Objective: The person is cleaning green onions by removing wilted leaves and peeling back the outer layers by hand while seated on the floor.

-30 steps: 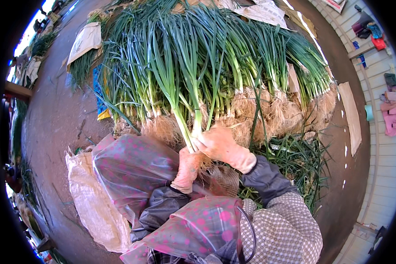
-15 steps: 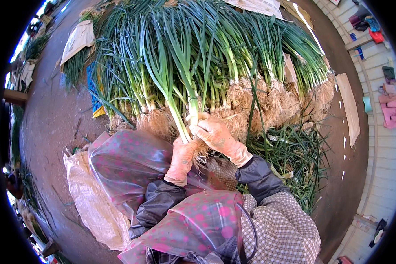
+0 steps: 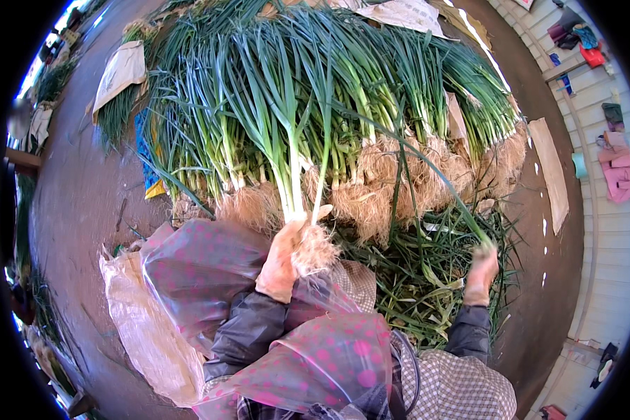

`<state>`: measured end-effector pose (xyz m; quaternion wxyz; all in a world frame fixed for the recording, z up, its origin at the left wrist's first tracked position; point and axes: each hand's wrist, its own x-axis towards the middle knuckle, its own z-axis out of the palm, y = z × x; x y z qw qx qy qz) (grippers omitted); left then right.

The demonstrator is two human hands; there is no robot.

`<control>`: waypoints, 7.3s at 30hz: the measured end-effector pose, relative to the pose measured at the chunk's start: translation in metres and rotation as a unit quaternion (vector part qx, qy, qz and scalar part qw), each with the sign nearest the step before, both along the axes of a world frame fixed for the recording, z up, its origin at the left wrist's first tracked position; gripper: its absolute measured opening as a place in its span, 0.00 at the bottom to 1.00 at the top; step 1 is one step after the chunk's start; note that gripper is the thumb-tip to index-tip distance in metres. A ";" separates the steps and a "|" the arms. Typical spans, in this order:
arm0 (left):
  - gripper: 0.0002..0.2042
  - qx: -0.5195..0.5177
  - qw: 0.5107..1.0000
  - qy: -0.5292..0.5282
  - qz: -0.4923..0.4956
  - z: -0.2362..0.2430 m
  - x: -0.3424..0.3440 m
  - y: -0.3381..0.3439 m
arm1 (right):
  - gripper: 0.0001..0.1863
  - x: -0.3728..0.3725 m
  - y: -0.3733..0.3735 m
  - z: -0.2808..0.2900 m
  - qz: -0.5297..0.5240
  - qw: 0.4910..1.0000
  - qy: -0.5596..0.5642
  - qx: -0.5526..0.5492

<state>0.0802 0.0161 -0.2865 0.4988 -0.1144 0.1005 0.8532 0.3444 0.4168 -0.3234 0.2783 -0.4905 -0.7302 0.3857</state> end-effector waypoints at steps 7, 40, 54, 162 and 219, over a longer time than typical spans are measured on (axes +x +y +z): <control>0.32 -0.020 0.987 0.159 0.000 0.028 0.017 -0.022 | 0.30 -0.049 -0.109 0.005 0.262 0.744 -0.614 -0.032; 0.13 -0.116 0.985 0.040 0.124 -0.006 0.040 -0.007 | 0.30 -0.276 -0.213 0.023 0.686 0.672 -0.151 -0.237; 0.09 -0.243 0.956 0.112 0.119 -0.023 0.039 0.028 | 0.23 -0.285 -0.203 0.074 0.518 0.801 -0.290 0.076; 0.19 -0.148 0.973 0.017 0.179 -0.006 0.048 -0.016 | 0.10 -0.208 -0.230 0.085 0.669 0.720 0.153 -0.103; 0.24 -0.089 0.987 0.118 -0.066 0.020 0.032 -0.023 | 0.38 -0.333 -0.149 0.060 0.463 0.739 -0.245 0.423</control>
